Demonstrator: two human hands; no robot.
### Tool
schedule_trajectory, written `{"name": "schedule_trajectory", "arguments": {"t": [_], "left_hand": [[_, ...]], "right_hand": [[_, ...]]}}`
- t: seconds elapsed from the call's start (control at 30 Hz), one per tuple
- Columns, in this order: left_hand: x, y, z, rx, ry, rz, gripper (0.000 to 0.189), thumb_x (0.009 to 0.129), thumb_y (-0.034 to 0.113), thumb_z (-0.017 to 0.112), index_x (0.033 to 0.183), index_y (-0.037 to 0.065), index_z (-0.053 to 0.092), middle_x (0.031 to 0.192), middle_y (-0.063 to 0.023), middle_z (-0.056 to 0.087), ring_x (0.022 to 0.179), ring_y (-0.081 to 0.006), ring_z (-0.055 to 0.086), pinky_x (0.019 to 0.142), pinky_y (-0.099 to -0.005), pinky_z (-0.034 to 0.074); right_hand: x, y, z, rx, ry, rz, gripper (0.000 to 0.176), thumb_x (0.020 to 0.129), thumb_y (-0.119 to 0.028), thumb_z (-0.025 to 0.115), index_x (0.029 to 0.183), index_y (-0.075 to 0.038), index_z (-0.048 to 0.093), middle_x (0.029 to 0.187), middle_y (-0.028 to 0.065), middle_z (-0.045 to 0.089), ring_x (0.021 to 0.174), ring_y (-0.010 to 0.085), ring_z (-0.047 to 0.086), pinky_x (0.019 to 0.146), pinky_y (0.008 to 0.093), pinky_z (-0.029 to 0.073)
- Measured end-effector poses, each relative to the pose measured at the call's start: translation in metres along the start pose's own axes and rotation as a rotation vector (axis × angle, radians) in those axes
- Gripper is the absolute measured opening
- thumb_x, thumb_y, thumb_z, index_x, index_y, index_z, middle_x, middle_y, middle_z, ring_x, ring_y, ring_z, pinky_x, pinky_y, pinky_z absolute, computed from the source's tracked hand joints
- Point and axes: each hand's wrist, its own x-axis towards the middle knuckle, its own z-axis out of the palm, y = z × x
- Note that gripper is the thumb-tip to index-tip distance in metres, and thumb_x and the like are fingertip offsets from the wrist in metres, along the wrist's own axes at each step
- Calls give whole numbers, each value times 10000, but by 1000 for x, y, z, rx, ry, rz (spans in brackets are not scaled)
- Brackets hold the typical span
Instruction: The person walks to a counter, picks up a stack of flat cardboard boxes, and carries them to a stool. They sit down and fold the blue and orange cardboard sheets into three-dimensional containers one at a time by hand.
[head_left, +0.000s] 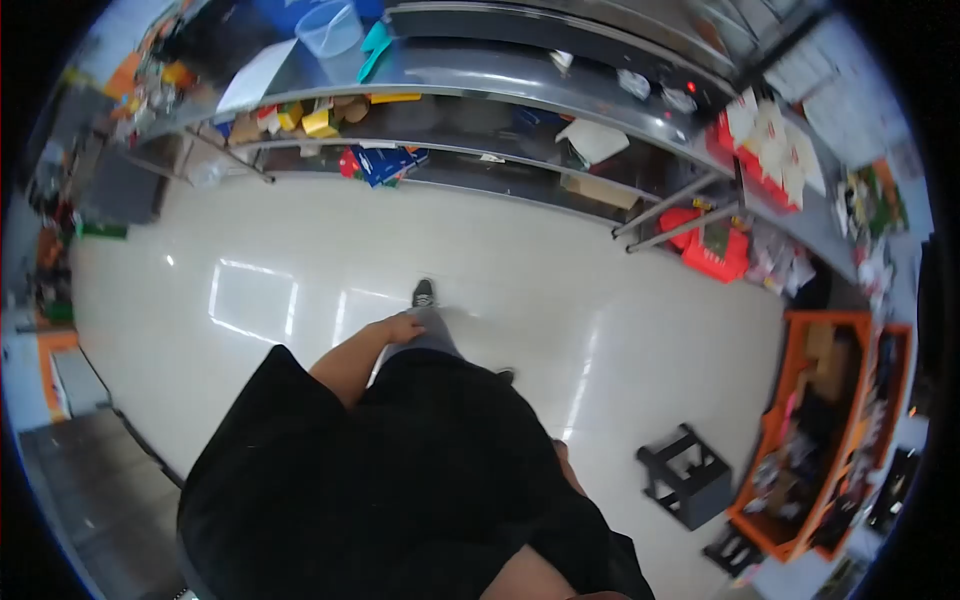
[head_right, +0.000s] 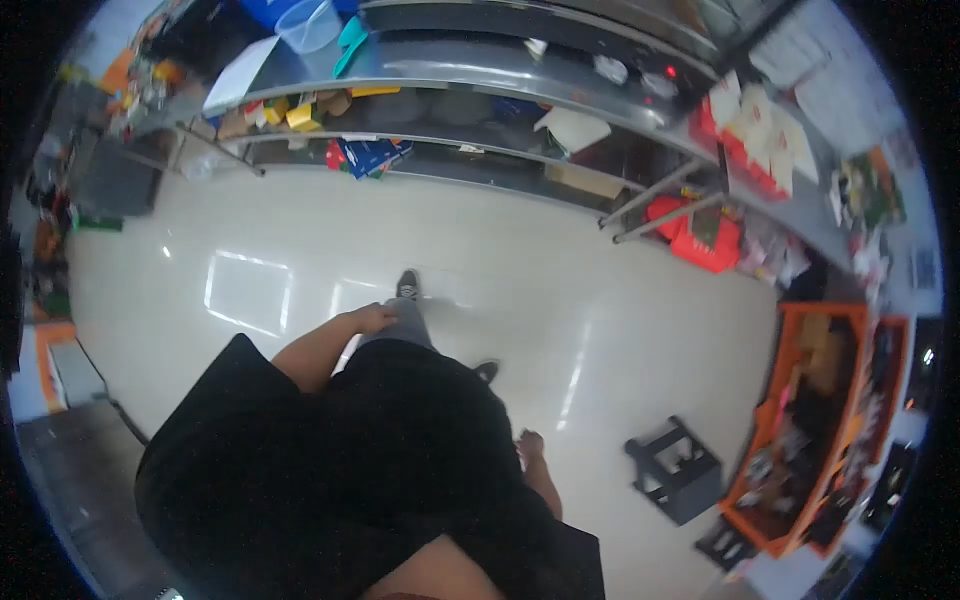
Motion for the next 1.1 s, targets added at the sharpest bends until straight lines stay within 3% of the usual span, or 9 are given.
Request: {"name": "schedule_trajectory", "arguments": {"t": [0.1, 0.2, 0.3, 0.43, 0.53, 0.6, 0.83, 0.97, 1.1], "left_hand": [[0, -30, 14, -114, 69, -148, 486, 963, 410, 479, 1262, 54, 620, 1337, -223, 558, 1217, -402, 533, 1063, -481, 410], [14, -78, 13, -129, -54, -192, 540, 940, 494, 482, 1307, 122, 619, 1446, -164, 484, 1273, -430, 485, 1094, -505, 385], [9, -110, 6, -531, 75, -457, 625, 905, 561, 507, 1345, 125, 589, 1433, -191, 490, 1300, -424, 469, 1098, -499, 385], [-19, -141, -34, -778, -78, -440, 769, 832, 621, 588, 1430, 147, 495, 1437, -254, 457, 1336, -421, 440, 1100, -489, 389], [2, -156, 6, -964, -27, -559, 894, 766, 648, 660, 1477, 160, 421, 1472, -274, 398, 1348, -433, 421, 1102, -479, 390], [15, -142, 21, -993, -46, -622, 985, 726, 650, 706, 1513, 173, 353, 1506, -265, 352, 1350, -444, 414, 1105, -472, 388], [54, -103, -28, -1168, -21, -938, 1069, 705, 602, 754, 1547, 194, 236, 1483, -258, 356, 1315, -463, 439, 1063, -495, 429], [109, -97, -18, -1323, 16, -1177, 1036, 683, 526, 785, 1529, 210, 276, 1506, -187, 366, 1309, -405, 462, 1051, -461, 448], [125, -84, -2, -1517, 129, -1356, 925, 684, 487, 797, 1465, 192, 399, 1438, -126, 449, 1266, -332, 507, 1025, -444, 471]], "right_hand": [[56, -124, -142, 669, 16, 376, 470, 975, -473, 511, 863, -27, 611, 792, 94, 666, 687, 214, 680, 564, 383, 539], [147, -144, -202, 517, 76, 394, 529, 1013, -538, 405, 880, -55, 575, 727, 92, 632, 597, 200, 647, 526, 356, 493], [213, -203, -270, 494, 160, 480, 543, 999, -569, 417, 887, -62, 572, 735, 81, 628, 601, 197, 645, 505, 335, 482], [320, -302, -317, 308, 34, 424, 530, 969, -593, 480, 939, -73, 577, 755, 66, 629, 593, 178, 629, 496, 302, 463], [417, -384, -310, 81, -60, 245, 481, 956, -551, 546, 919, -74, 600, 727, 46, 622, 586, 151, 604, 494, 291, 437], [491, -442, -290, -124, -156, 18, 445, 959, -470, 589, 763, -70, 601, 641, 32, 596, 554, 129, 556, 498, 298, 428], [677, -628, -168, -111, -392, -189, 420, 994, -444, 530, 801, -75, 585, 701, 38, 590, 653, 155, 630, 540, 315, 472], [788, -670, -117, -105, -398, -5, 521, 980, -575, 488, 843, -90, 617, 709, 4, 607, 716, 160, 641, 624, 353, 489], [884, -681, -91, 198, -278, 171, 633, 953, -608, 509, 1228, -38, 539, 971, 72, 638, 876, 219, 642, 770, 361, 499]]}}
